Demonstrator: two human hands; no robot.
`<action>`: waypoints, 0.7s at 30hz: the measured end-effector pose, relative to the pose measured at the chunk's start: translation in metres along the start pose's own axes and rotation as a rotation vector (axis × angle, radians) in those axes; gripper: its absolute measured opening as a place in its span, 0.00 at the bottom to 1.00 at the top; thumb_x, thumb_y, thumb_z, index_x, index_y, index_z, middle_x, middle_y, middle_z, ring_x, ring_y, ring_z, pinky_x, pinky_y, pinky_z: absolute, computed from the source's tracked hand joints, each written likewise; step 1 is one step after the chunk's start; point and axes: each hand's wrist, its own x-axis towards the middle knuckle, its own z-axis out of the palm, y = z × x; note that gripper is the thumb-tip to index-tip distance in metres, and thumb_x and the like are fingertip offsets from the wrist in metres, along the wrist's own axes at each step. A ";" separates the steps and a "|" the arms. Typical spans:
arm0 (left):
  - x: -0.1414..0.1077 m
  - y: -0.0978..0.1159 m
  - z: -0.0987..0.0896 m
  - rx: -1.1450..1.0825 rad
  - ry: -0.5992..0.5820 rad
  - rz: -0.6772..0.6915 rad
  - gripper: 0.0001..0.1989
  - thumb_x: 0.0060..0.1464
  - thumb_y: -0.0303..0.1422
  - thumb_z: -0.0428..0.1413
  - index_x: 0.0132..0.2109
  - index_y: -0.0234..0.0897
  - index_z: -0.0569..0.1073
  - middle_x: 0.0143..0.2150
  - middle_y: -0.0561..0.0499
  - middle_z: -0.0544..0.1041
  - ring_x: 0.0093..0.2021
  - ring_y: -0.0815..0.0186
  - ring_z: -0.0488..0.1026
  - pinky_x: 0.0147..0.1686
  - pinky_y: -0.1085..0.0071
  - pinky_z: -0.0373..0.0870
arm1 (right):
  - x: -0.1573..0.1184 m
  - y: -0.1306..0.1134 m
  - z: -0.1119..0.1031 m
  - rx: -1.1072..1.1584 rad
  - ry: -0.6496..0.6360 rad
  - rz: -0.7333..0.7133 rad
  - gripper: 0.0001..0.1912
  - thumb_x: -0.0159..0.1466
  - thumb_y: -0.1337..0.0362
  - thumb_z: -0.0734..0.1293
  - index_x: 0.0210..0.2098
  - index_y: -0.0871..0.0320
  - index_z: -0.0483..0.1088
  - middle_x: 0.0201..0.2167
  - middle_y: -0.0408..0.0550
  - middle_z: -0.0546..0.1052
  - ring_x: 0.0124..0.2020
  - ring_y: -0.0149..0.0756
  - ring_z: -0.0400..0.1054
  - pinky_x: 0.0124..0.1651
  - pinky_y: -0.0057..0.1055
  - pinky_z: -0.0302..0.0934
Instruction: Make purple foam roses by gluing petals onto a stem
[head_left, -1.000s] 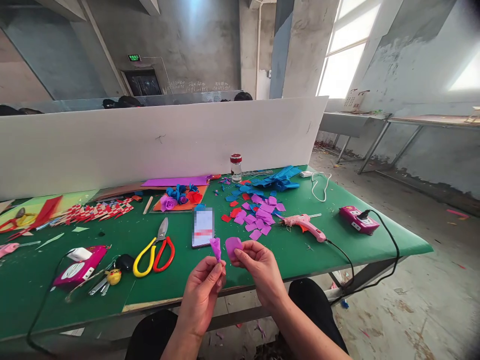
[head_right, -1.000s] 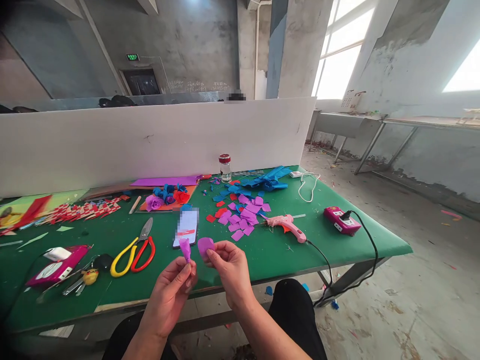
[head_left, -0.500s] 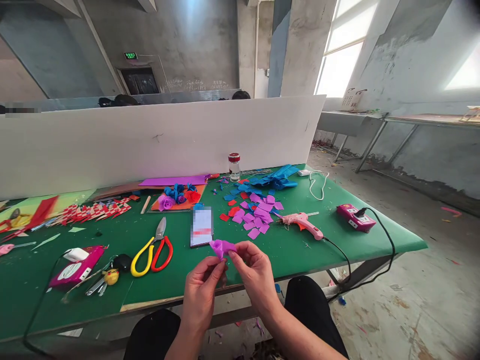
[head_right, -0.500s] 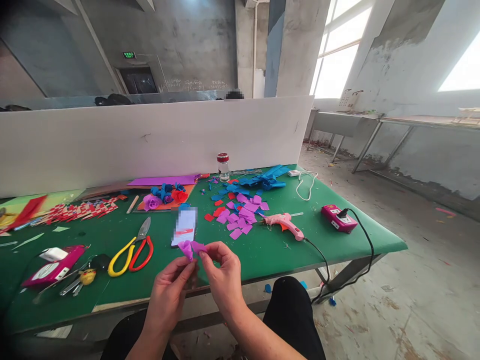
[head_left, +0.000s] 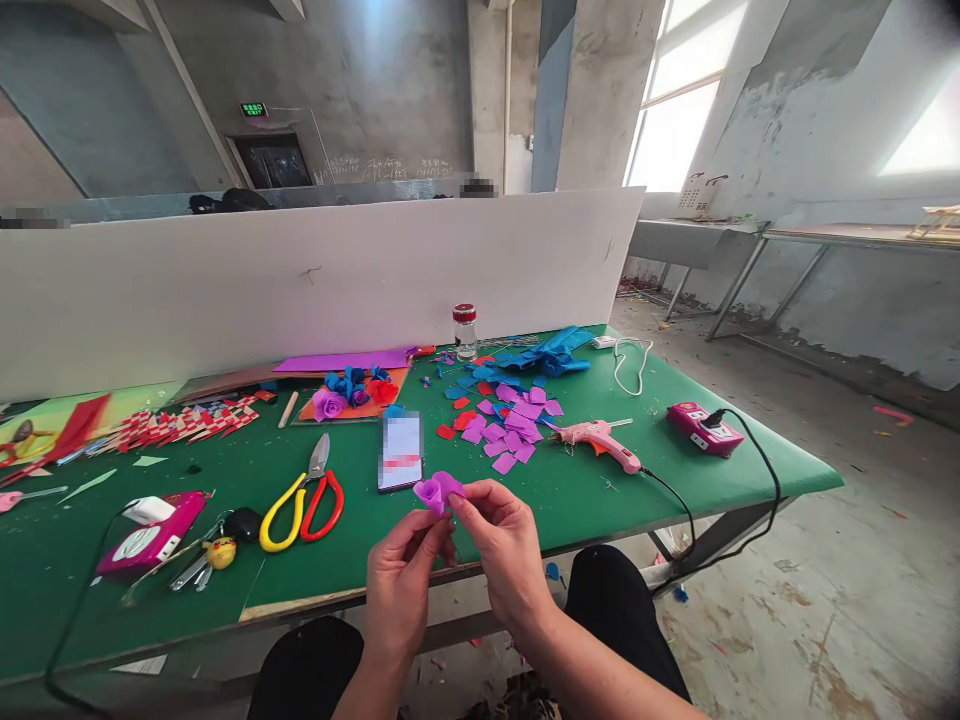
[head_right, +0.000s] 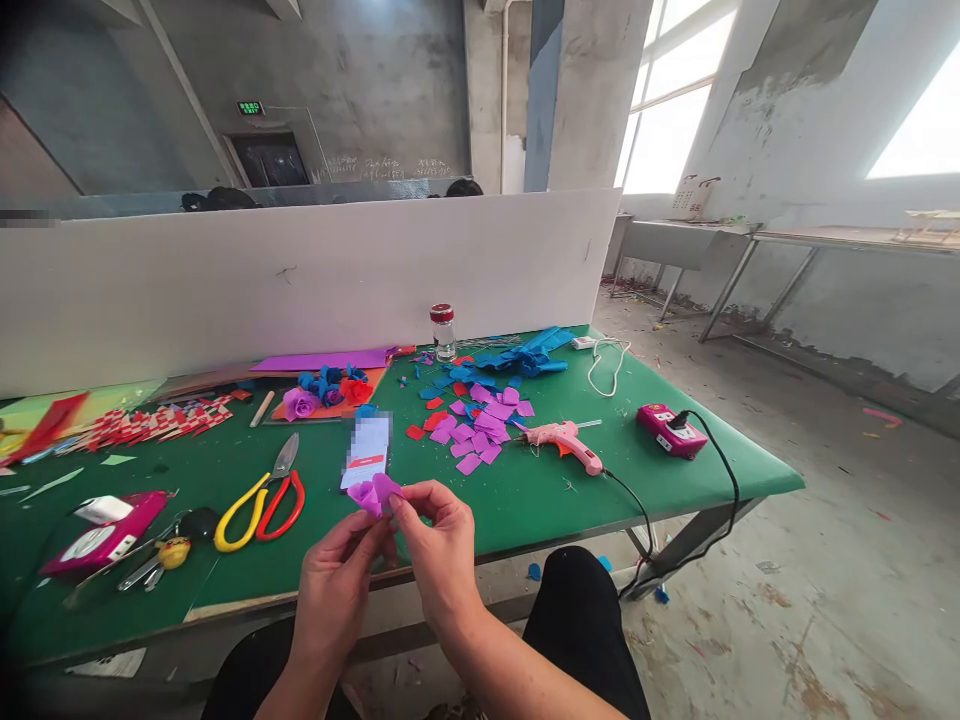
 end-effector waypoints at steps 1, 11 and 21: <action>0.000 0.001 0.001 0.016 0.009 0.002 0.07 0.51 0.35 0.61 0.37 0.37 0.79 0.25 0.56 0.72 0.26 0.72 0.65 0.27 0.77 0.65 | -0.001 -0.001 0.001 0.050 -0.015 0.024 0.09 0.55 0.60 0.72 0.28 0.60 0.73 0.23 0.42 0.74 0.23 0.29 0.63 0.24 0.25 0.59; -0.002 0.007 0.008 0.119 0.085 0.040 0.08 0.50 0.36 0.62 0.37 0.38 0.80 0.23 0.56 0.71 0.25 0.71 0.66 0.26 0.77 0.65 | -0.003 -0.006 0.005 0.203 -0.084 0.067 0.08 0.57 0.62 0.71 0.28 0.60 0.72 0.20 0.40 0.72 0.21 0.26 0.61 0.26 0.25 0.57; -0.005 0.006 0.006 0.174 0.081 0.083 0.08 0.51 0.36 0.61 0.37 0.38 0.80 0.25 0.56 0.72 0.24 0.71 0.67 0.26 0.77 0.66 | 0.001 0.002 -0.007 -0.035 0.028 -0.038 0.07 0.57 0.61 0.71 0.30 0.58 0.72 0.28 0.44 0.76 0.30 0.32 0.66 0.35 0.28 0.62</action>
